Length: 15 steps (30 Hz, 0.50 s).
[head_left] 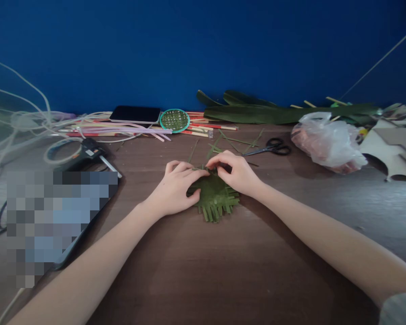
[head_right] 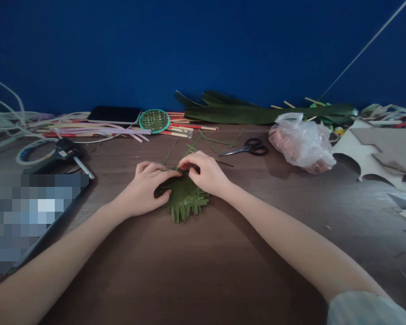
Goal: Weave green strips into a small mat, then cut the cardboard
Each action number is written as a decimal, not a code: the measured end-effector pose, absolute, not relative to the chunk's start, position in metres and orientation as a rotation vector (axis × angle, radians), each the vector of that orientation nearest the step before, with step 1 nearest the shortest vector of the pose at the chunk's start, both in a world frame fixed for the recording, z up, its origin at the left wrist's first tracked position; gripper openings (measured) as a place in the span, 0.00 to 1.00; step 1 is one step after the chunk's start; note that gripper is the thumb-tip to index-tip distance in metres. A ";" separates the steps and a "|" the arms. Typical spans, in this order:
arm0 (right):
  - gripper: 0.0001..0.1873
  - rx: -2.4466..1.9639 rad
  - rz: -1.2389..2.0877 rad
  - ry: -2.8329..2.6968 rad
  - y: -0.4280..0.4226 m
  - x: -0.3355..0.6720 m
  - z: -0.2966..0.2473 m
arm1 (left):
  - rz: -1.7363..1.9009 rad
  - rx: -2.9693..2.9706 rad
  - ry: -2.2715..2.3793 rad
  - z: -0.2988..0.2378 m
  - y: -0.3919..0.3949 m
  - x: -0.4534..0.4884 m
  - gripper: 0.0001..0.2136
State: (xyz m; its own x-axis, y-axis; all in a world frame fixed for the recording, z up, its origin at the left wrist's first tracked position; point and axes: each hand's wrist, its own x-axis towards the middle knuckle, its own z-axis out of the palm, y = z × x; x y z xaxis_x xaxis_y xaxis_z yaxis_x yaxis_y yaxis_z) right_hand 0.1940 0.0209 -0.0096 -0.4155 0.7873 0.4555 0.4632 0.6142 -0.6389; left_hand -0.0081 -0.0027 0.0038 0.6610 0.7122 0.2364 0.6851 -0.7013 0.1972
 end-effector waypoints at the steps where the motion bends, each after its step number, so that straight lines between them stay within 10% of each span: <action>1: 0.17 -0.986 0.556 -2.087 0.021 0.194 -0.010 | 0.454 2.779 1.172 0.004 -0.003 -0.008 0.17; 15: 0.16 -1.036 0.721 -1.972 0.021 0.193 -0.010 | 0.460 2.702 1.193 0.009 -0.005 -0.006 0.18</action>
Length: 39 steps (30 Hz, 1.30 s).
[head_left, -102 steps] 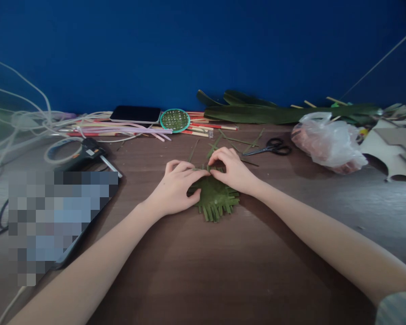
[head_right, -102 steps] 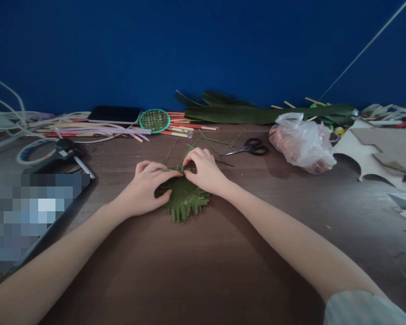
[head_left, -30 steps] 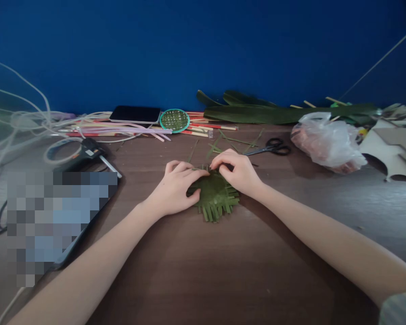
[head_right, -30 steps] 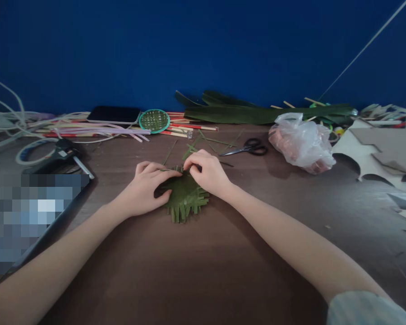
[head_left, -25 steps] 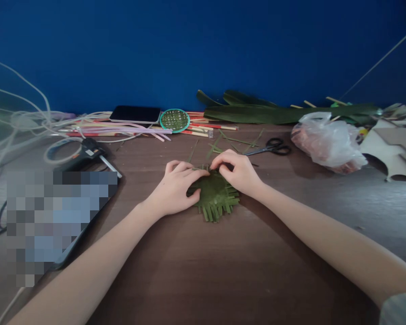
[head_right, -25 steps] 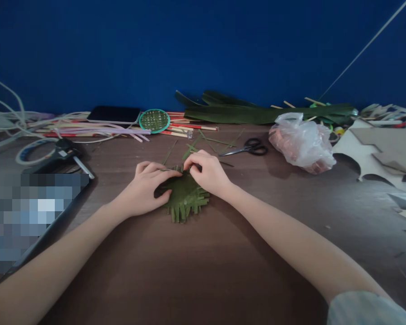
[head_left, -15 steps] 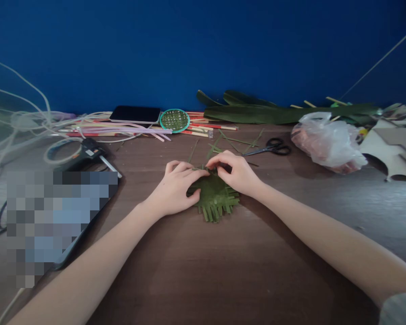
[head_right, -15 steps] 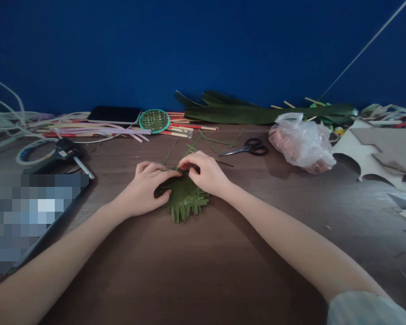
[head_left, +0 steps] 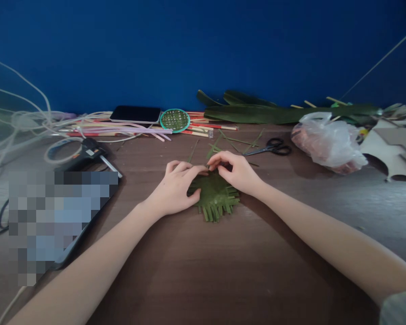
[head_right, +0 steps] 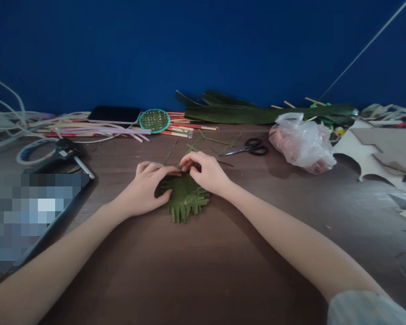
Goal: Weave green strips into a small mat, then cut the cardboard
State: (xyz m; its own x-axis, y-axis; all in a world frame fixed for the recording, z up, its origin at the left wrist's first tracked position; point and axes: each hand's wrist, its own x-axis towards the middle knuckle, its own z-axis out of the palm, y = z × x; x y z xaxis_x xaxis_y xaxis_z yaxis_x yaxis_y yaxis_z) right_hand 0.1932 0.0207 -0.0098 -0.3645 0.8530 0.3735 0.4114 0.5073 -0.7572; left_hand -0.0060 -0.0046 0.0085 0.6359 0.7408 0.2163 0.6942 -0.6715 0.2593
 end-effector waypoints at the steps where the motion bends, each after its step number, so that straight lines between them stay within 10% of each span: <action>1: 0.16 -1.034 0.729 -1.967 0.021 0.193 -0.010 | 0.457 2.704 1.194 0.009 -0.004 -0.006 0.19; 39: 0.15 -1.022 0.725 -2.013 0.021 0.194 -0.009 | 0.466 2.570 1.225 0.006 -0.001 -0.008 0.19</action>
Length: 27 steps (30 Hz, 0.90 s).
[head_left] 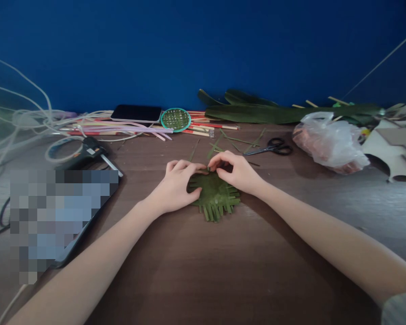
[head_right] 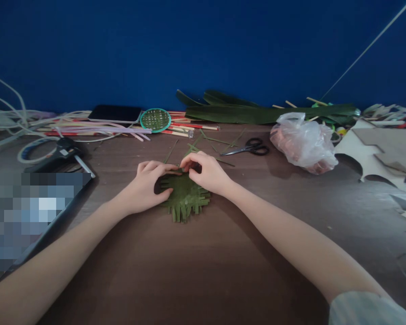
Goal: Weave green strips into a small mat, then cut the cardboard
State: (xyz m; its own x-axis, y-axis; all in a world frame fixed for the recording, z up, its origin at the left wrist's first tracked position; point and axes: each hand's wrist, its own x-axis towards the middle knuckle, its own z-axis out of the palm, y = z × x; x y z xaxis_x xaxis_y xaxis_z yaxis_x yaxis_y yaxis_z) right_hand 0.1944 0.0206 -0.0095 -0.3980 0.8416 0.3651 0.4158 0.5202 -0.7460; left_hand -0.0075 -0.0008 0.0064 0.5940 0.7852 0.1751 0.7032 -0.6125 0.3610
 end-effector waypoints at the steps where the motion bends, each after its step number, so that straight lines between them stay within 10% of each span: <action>1: 0.15 -1.018 0.731 -2.009 0.020 0.194 -0.010 | 0.468 2.576 1.220 0.006 -0.001 -0.008 0.19; 27: 0.16 -0.963 0.713 -2.251 0.020 0.194 0.003 | 0.513 2.771 1.092 0.002 -0.001 -0.010 0.16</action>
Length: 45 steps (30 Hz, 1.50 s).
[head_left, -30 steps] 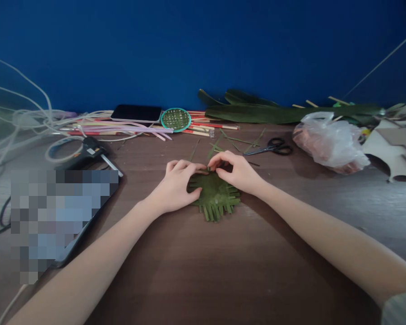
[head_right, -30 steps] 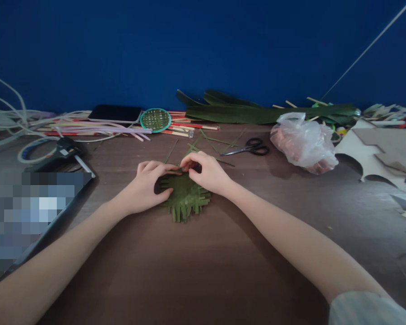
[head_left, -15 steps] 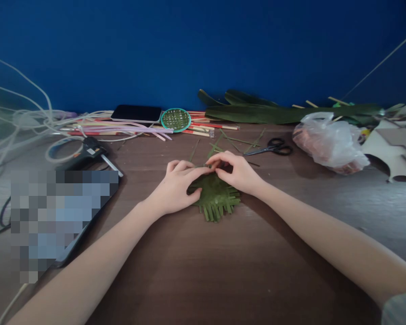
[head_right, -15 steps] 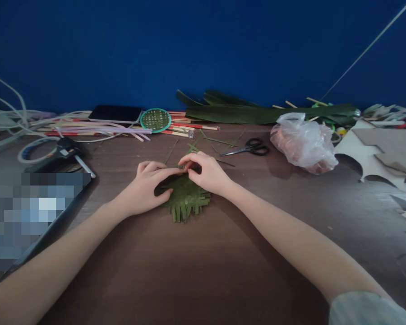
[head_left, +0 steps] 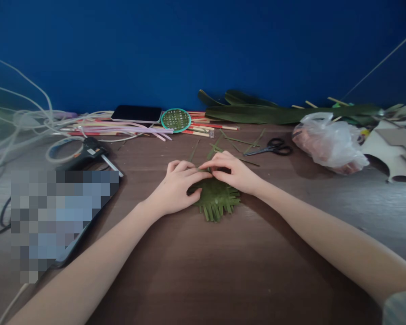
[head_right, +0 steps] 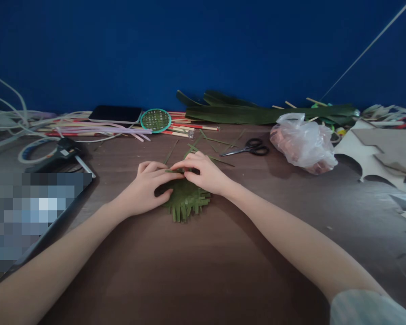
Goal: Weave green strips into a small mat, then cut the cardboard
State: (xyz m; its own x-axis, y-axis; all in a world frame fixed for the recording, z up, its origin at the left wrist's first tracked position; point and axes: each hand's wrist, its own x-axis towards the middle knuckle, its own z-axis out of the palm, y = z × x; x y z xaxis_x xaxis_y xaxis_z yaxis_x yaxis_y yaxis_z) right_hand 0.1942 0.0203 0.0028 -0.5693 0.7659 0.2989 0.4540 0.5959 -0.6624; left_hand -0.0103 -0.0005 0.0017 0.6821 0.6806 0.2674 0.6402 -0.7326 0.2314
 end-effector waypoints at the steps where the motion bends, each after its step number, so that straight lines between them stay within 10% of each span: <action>1: 0.15 -0.952 0.738 -2.249 0.021 0.195 0.003 | 0.515 2.773 1.093 0.002 -0.001 -0.010 0.16; 20: 0.04 -1.153 1.140 -1.904 0.032 0.201 0.008 | 0.512 2.758 1.065 0.003 -0.001 -0.011 0.17; 45: 0.05 -1.275 0.847 -2.058 0.028 0.199 0.004 | 0.531 2.771 1.036 0.004 -0.002 -0.011 0.16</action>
State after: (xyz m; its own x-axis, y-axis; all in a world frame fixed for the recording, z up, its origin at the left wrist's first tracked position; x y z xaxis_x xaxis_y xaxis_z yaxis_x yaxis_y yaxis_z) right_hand 0.1986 0.0282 0.0043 -0.3837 0.9134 0.1358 0.5529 0.3451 -0.7584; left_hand -0.0108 -0.0020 0.0039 0.7013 0.6565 0.2778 0.6086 -0.7543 0.2464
